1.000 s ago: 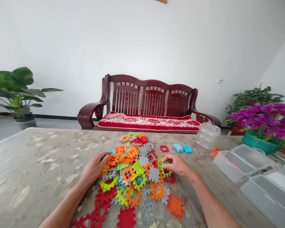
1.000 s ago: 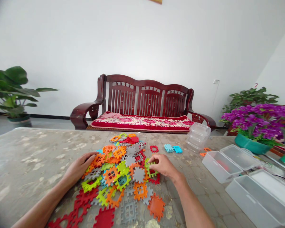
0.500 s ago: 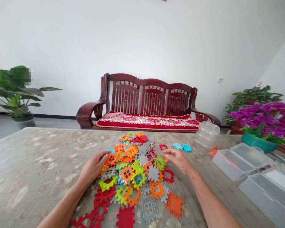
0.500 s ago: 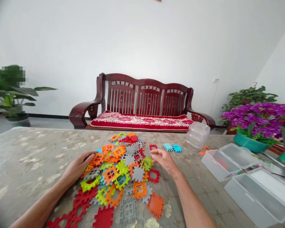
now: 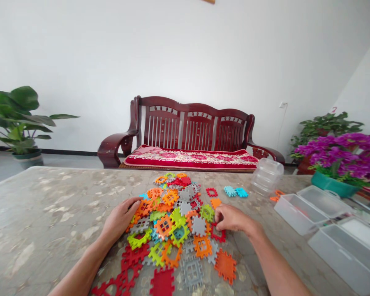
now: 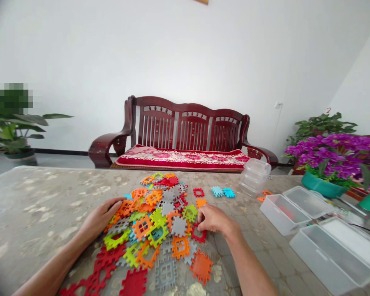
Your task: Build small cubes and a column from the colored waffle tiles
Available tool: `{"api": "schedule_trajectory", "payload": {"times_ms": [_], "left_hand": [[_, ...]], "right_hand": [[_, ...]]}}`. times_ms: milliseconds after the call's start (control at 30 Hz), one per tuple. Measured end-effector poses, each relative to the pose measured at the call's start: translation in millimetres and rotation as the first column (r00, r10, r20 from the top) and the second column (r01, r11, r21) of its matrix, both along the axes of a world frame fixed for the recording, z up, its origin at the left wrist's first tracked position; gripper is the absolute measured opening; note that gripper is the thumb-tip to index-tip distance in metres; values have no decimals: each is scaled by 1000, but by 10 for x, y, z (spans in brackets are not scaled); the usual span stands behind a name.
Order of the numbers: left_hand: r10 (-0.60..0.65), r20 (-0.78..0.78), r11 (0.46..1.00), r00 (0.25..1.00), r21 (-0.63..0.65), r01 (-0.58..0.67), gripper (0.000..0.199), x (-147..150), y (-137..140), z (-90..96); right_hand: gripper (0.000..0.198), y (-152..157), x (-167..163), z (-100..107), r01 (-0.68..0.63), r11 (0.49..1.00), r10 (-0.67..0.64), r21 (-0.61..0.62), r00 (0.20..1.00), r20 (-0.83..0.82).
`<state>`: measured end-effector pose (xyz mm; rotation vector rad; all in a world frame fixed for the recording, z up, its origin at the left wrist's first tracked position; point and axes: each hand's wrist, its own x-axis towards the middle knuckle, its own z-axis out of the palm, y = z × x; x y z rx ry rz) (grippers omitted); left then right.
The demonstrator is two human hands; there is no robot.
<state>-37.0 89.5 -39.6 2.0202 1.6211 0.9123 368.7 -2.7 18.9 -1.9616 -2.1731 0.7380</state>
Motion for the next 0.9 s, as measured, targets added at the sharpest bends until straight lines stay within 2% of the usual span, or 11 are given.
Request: {"api": "schedule_trajectory", "payload": {"times_ms": [67,200,300,400,467,533,633,700,767,833,900], "left_hand": [[4,2,1000,1000,-3,-4,52,2,1,2],[13,6,1000,1000,-9,-12,52,-1,7,-12],[1,3,1000,1000,-15,-1,52,-7,7,-25],[-4,2,1000,1000,-21,4,52,-5,3,-25],[-3,4,1000,1000,-26,3,52,0,-2,-14],[-6,4,1000,1000,-29,6,52,5,-7,2],[-8,2,999,1000,-36,8,53,9,-11,24],[-3,7,999,1000,-33,3,52,10,-13,32],[3,16,1000,1000,-29,-3,51,13,-16,36],[10,24,1000,1000,-28,-9,50,18,-22,42],[14,27,1000,1000,-28,-13,50,25,-29,52]], "right_hand": [[14,-16,-35,38,8,1000,-8,9,999,38],[26,-52,-50,93,26,998,-33,58,991,126],[33,-51,22,102,43,998,-50,42,982,184],[41,-16,210,87,159,987,-156,-5,976,153],[40,11,375,62,290,957,-291,27,951,103],[34,24,533,26,435,897,-439,80,897,40],[26,13,715,-29,569,822,-567,24,822,-54],[22,2,799,-51,553,833,-552,-9,830,-83],[25,3,864,-59,496,867,-489,56,866,-102],[38,17,909,-64,414,899,-397,140,908,-133],[53,36,928,-74,324,933,-307,155,943,-128]]}}
